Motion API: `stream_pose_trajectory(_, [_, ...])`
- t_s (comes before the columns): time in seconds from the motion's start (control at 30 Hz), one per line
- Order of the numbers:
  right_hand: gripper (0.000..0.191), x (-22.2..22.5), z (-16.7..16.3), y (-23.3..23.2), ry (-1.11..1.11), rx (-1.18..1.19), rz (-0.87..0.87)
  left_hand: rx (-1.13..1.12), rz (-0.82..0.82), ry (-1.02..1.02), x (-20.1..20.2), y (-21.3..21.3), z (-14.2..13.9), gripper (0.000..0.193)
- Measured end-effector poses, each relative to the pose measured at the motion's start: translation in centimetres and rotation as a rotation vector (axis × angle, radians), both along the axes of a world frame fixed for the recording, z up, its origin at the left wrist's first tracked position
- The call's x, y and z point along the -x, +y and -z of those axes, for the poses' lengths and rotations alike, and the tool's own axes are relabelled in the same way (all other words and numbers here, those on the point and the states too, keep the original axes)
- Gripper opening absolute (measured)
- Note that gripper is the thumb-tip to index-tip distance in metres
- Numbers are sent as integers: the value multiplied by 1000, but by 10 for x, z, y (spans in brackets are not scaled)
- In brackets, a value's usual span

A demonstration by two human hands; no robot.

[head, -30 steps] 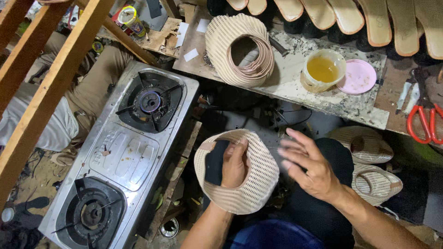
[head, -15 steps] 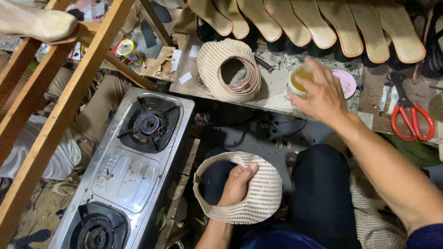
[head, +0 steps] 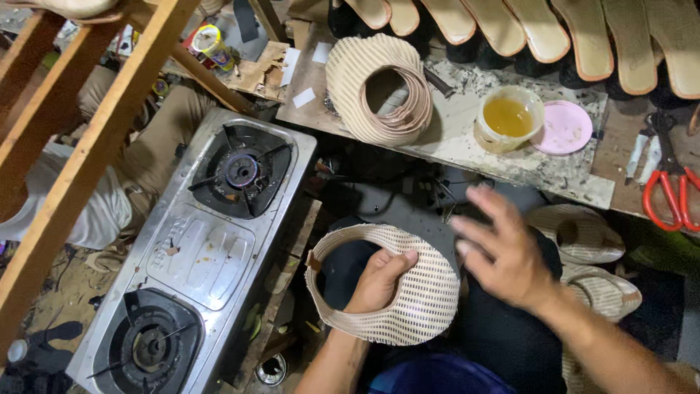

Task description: The person sits on the floor of a shoe workshop and holds a woven shoe upper, applying glue with their fingers from a cup onto the edge strip of the upper. They press and shape the edge, then place the finished upper onto a pile of completed uppers and pick up the next one.

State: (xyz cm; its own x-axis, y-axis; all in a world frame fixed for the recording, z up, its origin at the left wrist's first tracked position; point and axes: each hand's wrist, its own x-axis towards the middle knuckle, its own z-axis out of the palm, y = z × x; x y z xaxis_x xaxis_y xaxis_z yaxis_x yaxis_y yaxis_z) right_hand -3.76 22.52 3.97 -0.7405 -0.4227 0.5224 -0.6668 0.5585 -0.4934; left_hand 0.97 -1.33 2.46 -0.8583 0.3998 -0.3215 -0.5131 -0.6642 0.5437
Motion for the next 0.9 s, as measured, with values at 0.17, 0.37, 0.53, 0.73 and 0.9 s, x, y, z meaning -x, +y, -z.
stream_pose_trajectory(0.17, [52, -26, 5, -6, 68, -242, 57, -21, 63, 22, -3, 15, -1, 21])
stream_pose_trajectory(0.37, [45, -27, 8, 3, 205, -112, -22, 1, 107, 0, -8, 23, -6, 22])
stream_pose_trajectory(0.53, [54, -25, 11, 6, 40, -75, 82, 99, 61, 12, -10, 23, -18, 25])
stream_pose_trajectory(0.73, [56, -42, 18, -1, -691, 645, -137, 373, -37, 170, -12, 19, -29, 28])
stream_pose_trajectory(0.9, [53, -39, 14, 2, -594, 518, -150, 145, 212, 45, -4, 20, -22, 30])
